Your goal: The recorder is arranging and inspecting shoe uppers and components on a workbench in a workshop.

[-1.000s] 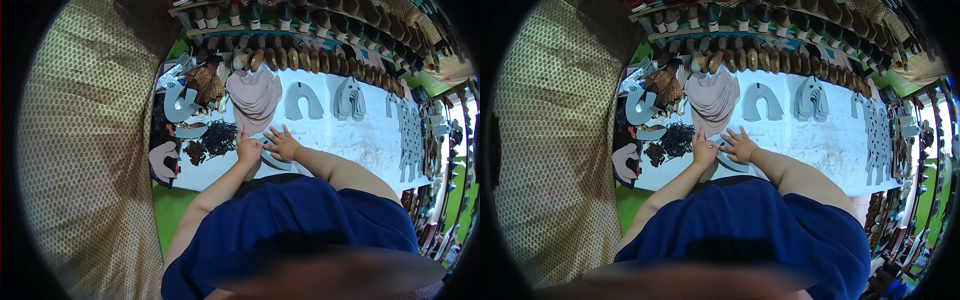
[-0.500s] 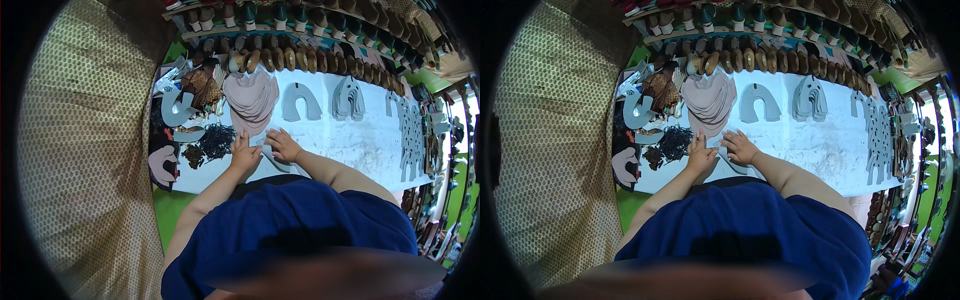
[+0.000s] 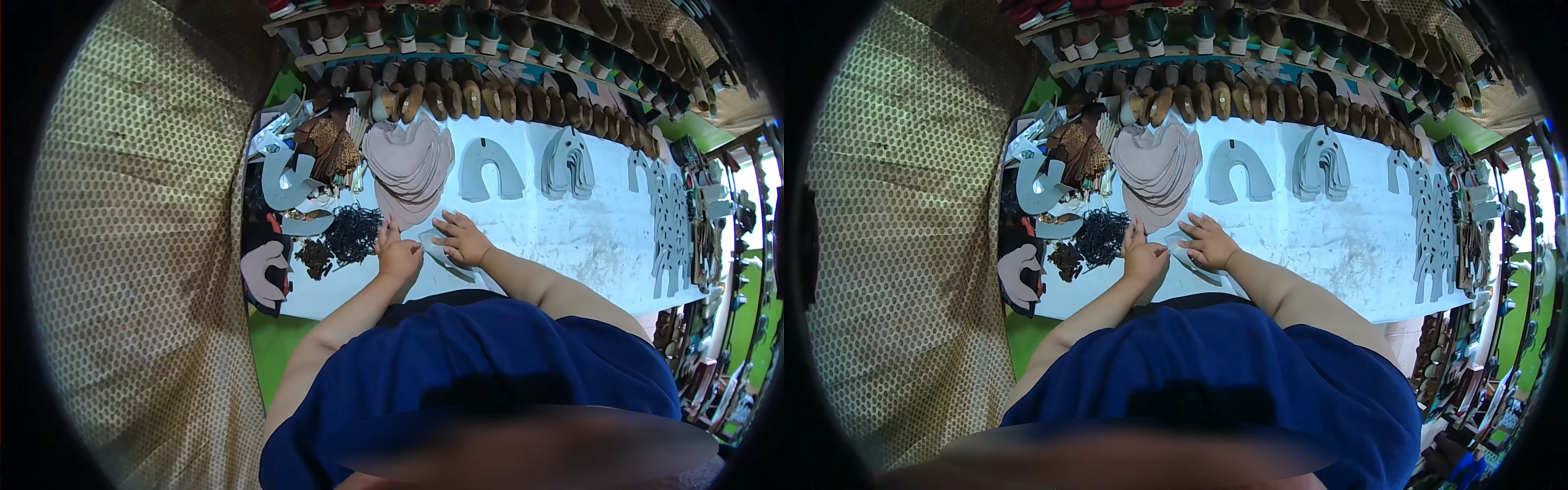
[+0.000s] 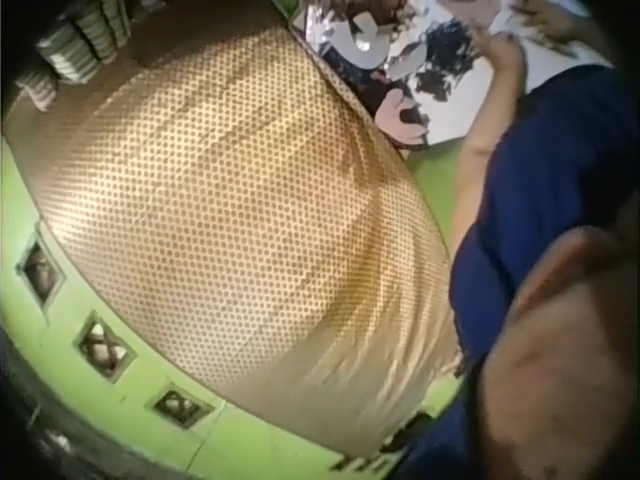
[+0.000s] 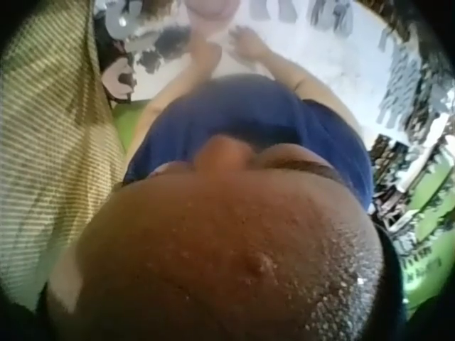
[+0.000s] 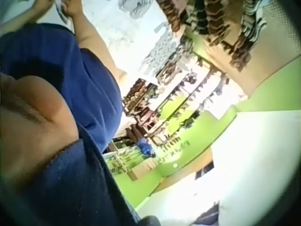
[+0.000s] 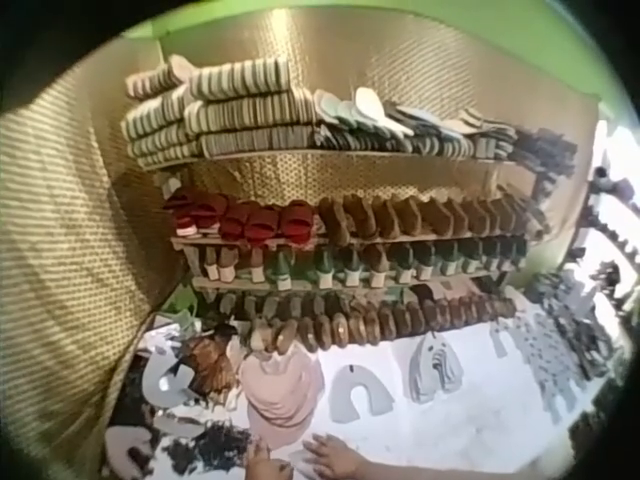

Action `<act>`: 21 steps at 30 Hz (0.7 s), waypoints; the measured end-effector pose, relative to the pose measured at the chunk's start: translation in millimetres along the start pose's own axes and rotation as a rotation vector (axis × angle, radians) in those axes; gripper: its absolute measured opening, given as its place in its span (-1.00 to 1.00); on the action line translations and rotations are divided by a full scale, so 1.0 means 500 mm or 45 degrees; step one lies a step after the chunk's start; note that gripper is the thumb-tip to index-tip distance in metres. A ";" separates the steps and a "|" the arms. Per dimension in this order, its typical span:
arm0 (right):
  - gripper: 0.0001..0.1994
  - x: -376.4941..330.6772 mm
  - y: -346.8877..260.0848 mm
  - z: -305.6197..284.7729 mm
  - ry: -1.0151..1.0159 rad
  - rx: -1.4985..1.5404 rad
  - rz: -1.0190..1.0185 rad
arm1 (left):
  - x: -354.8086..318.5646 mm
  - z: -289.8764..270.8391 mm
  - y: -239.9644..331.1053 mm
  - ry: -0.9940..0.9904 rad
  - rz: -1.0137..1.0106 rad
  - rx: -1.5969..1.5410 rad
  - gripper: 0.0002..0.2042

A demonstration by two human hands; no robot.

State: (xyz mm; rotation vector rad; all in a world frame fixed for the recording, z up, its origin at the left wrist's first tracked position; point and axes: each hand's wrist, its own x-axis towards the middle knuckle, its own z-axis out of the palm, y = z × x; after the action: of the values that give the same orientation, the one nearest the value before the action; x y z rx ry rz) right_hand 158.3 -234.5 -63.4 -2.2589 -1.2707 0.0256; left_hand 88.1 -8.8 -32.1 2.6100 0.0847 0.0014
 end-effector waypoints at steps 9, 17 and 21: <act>-0.69 0.000 -0.009 -0.003 0.006 0.001 0.008 | -0.007 0.037 -0.002 0.052 -0.066 -0.004 -0.89; -0.69 0.002 0.008 0.002 0.025 0.108 0.060 | -0.006 0.075 -0.002 0.066 -0.034 0.012 -0.90; -0.69 0.000 0.011 0.007 0.036 0.071 0.060 | -0.009 0.078 0.008 0.073 0.026 0.065 -0.90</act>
State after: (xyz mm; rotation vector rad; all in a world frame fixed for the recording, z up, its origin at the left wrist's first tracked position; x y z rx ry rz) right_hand 161.3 -235.2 -69.1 -2.2333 -1.1874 0.0455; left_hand 84.5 -32.2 -63.8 2.6618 0.0790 0.0827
